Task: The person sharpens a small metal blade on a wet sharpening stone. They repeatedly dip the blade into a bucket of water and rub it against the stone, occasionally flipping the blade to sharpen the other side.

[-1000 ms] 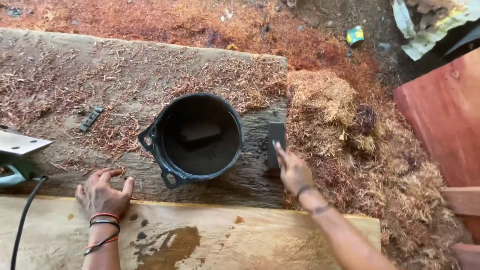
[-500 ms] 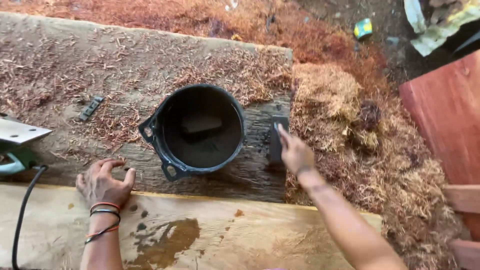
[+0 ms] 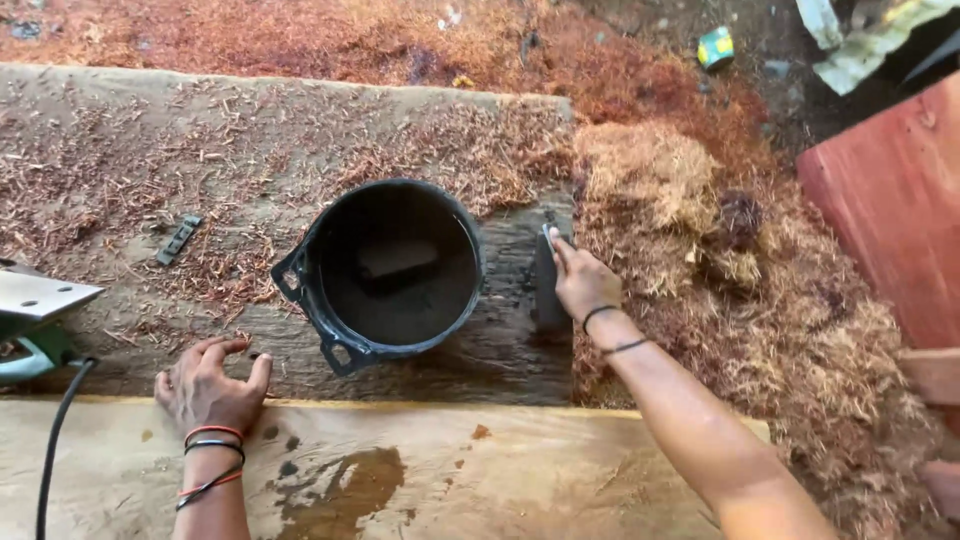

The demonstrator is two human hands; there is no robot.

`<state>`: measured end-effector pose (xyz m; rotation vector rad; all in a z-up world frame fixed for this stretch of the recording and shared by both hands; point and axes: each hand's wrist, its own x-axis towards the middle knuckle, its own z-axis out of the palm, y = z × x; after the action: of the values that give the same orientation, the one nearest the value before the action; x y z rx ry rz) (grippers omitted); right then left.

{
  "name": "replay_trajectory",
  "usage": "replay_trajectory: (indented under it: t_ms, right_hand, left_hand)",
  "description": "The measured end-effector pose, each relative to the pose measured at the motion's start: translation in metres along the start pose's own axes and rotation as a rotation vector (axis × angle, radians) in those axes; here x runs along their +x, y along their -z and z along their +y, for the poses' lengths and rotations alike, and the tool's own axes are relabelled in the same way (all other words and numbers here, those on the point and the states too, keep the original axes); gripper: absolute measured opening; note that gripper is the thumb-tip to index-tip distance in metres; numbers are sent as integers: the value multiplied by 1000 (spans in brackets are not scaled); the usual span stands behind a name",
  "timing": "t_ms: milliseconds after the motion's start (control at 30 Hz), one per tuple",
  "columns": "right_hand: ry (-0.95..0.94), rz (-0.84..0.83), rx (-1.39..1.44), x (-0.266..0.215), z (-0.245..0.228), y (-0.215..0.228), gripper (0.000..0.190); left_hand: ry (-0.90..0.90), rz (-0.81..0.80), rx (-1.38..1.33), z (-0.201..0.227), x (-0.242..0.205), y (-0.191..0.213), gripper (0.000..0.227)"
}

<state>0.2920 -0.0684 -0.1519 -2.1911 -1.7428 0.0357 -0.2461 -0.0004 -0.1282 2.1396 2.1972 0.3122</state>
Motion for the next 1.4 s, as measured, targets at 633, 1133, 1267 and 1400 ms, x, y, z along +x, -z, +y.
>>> replay_trajectory:
  t_ms: [633, 1133, 1267, 1400]
  right_hand:
    - [13, -124, -13, 4, 9, -12, 37]
    - [-26, -186, 64, 2, -15, 26, 42]
    - [-5, -235, 61, -40, -18, 37, 44]
    - [-34, -162, -114, 11, 3, 4, 38]
  left_hand:
    - [-1, -25, -7, 5, 3, 5, 42]
    - [19, -74, 26, 7, 2, 7, 43]
    - [46, -85, 13, 12, 11, 6, 45]
    - [23, -70, 0, 10, 11, 5, 47]
